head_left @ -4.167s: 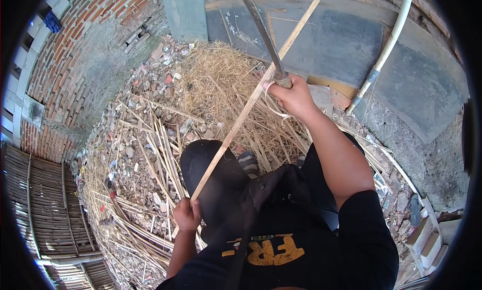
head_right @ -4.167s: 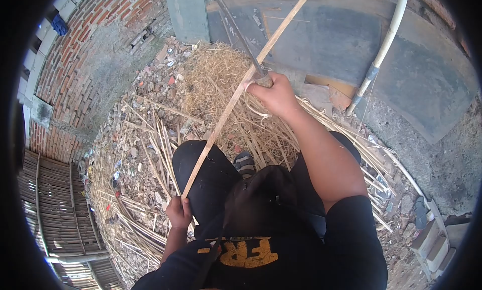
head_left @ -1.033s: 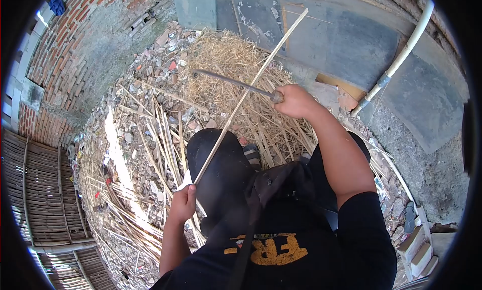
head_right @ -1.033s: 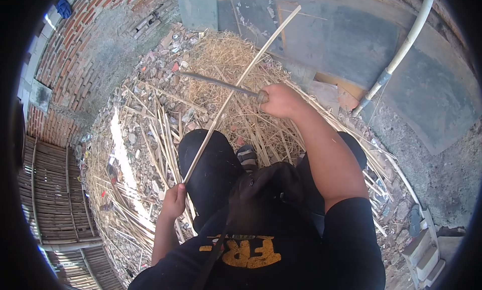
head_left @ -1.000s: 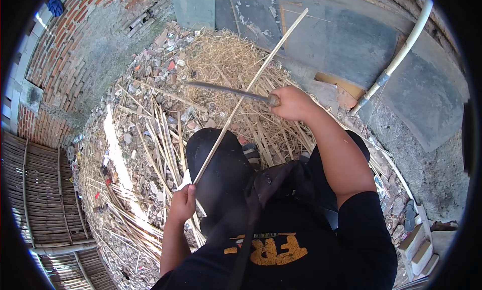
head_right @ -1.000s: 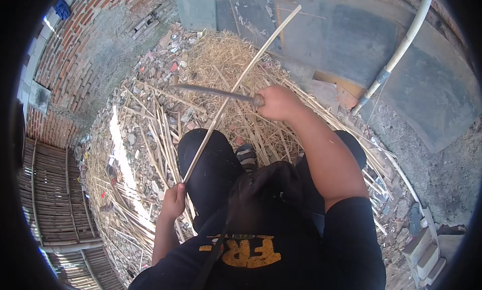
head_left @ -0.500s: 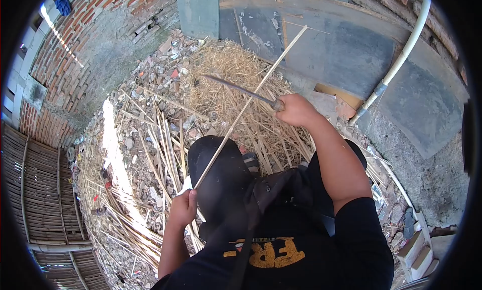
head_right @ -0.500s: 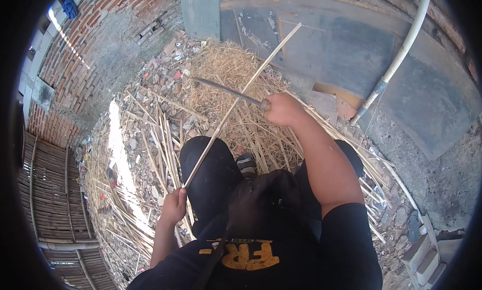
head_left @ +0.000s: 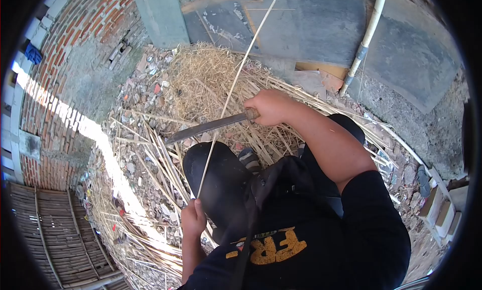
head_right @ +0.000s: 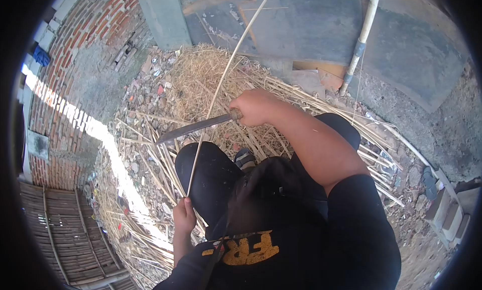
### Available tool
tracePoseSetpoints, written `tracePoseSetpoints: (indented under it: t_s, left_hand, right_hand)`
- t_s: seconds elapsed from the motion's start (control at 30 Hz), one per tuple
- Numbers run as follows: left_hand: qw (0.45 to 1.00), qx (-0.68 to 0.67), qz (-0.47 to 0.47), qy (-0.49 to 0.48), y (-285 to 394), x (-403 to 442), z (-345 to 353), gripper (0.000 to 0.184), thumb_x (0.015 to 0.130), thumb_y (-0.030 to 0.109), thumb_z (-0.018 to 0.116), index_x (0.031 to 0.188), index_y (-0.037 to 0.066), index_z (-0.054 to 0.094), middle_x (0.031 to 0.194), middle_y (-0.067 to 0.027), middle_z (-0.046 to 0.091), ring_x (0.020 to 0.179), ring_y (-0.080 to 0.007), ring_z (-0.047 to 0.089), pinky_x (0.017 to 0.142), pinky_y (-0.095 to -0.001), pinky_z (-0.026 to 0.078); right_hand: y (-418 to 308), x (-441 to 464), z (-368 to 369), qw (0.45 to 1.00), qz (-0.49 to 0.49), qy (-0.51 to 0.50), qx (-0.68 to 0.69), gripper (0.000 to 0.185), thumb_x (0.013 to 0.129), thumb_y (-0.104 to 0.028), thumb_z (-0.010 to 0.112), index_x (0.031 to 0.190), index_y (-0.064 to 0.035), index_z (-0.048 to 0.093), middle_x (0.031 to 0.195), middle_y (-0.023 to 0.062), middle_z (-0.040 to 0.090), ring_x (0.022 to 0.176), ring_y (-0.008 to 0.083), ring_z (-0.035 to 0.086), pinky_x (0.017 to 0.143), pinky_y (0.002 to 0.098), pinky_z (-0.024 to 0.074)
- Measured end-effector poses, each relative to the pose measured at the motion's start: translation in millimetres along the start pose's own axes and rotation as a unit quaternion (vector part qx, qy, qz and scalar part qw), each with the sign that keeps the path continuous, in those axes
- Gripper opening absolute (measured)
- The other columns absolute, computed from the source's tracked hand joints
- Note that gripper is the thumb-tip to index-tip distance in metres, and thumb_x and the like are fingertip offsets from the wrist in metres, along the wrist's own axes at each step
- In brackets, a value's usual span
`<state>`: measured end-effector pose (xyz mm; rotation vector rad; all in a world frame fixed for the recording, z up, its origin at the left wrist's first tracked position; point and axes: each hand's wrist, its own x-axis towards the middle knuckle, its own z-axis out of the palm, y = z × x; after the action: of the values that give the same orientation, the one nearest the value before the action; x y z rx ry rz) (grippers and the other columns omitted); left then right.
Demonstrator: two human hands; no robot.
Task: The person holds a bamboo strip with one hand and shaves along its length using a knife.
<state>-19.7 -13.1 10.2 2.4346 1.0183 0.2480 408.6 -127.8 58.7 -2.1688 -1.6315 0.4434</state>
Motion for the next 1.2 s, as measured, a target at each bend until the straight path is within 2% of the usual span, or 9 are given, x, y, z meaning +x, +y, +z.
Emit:
tracePoseSetpoints:
  t_s: [0.3,0.4,0.5,0.63,0.67,0.87,0.97,1.0,1.2]
  left_hand:
    - [1.0,0.0,-0.008,0.012,2.1,0.5,1.4,0.048,0.111,0.036,0.044,0.08,0.001,0.056,0.061,-0.0235,0.058,0.06,-0.0483,0.061,0.056,-0.0521,0.045]
    - [0.998,-0.034,-0.024,0.037,-3.9,-4.4,11.2,0.044,0.109,0.034,0.052,0.079,0.002,0.056,0.063,-0.0237,0.059,0.061,-0.0476,0.06,0.057,-0.0516,0.045]
    - [0.996,0.002,-0.031,0.083,5.2,-5.1,18.4,0.045,0.108,0.035,0.054,0.077,0.002,0.054,0.065,-0.0244,0.06,0.064,-0.05,0.06,0.059,-0.0539,0.045]
    - [0.996,0.007,-0.039,0.076,11.5,-4.7,12.3,0.043,0.107,0.035,0.055,0.079,0.003,0.054,0.067,-0.0256,0.061,0.067,-0.0512,0.062,0.062,-0.0566,0.047]
    - [0.997,0.005,-0.035,0.068,10.4,-4.6,10.7,0.042,0.107,0.034,0.055,0.079,0.003,0.055,0.068,-0.0259,0.062,0.067,-0.0512,0.062,0.062,-0.0569,0.047]
    - [0.998,-0.024,-0.06,0.017,9.3,-4.9,3.2,0.045,0.11,0.034,0.052,0.078,0.001,0.054,0.065,-0.0257,0.06,0.066,-0.0501,0.06,0.06,-0.055,0.045]
    - [0.996,-0.059,-0.063,0.006,-0.9,-2.5,1.2,0.048,0.11,0.036,0.053,0.077,0.001,0.053,0.064,-0.026,0.058,0.063,-0.0496,0.058,0.059,-0.0527,0.044]
    - [0.997,-0.055,-0.059,0.012,-2.4,-1.2,3.1,0.048,0.109,0.036,0.053,0.077,0.001,0.053,0.064,-0.026,0.058,0.063,-0.0495,0.058,0.059,-0.0526,0.044]
    - [0.996,-0.068,-0.049,-0.018,-2.9,1.6,-8.0,0.051,0.111,0.041,0.049,0.085,-0.002,0.058,0.064,-0.025,0.057,0.062,-0.046,0.058,0.061,-0.0492,0.045]
  right_hand:
    - [-12.3,-5.9,-4.3,0.999,-0.022,-0.002,-0.048,0.03,0.078,-0.021,0.076,0.107,-0.0131,0.072,0.085,0.0158,0.072,0.089,0.0381,0.071,0.077,0.0512,0.0544]
    - [-7.6,-4.3,-13.7,1.0,0.016,-0.02,0.004,0.033,0.08,-0.026,0.079,0.109,-0.0114,0.073,0.085,0.0172,0.072,0.087,0.0382,0.071,0.077,0.0486,0.0542]
    - [15.7,4.5,-5.7,0.998,0.031,0.021,0.058,0.038,0.083,-0.032,0.081,0.113,-0.0096,0.074,0.084,0.019,0.071,0.085,0.0385,0.07,0.077,0.0464,0.0539]
    - [0.2,-2.3,-11.9,0.997,0.055,0.058,0.012,0.04,0.085,-0.034,0.081,0.115,-0.0094,0.074,0.081,0.021,0.07,0.084,0.0388,0.07,0.077,0.046,0.0538]
    - [-5.2,-4.6,-14.5,0.996,0.078,0.03,-0.009,0.039,0.084,-0.033,0.081,0.115,-0.0097,0.074,0.081,0.0206,0.07,0.084,0.0391,0.07,0.076,0.0465,0.0538]
    - [-22.7,-2.2,3.5,0.998,0.013,-0.016,-0.063,0.033,0.083,-0.029,0.079,0.11,-0.0098,0.075,0.083,0.0182,0.072,0.081,0.0386,0.07,0.075,0.0483,0.0542]
    - [2.8,12.0,-6.7,0.993,0.099,-0.011,0.055,0.033,0.084,-0.029,0.078,0.11,-0.009,0.075,0.087,0.0189,0.073,0.084,0.038,0.071,0.079,0.0469,0.0549]
    - [26.4,20.9,-2.6,0.99,0.114,-0.007,0.078,0.034,0.082,-0.028,0.076,0.111,-0.0104,0.076,0.099,0.0181,0.075,0.093,0.0379,0.072,0.082,0.0479,0.0562]
    - [19.4,14.9,-1.2,0.992,0.112,0.026,0.061,0.033,0.084,-0.03,0.078,0.108,-0.0078,0.075,0.095,0.0208,0.074,0.092,0.0405,0.071,0.082,0.0484,0.0549]
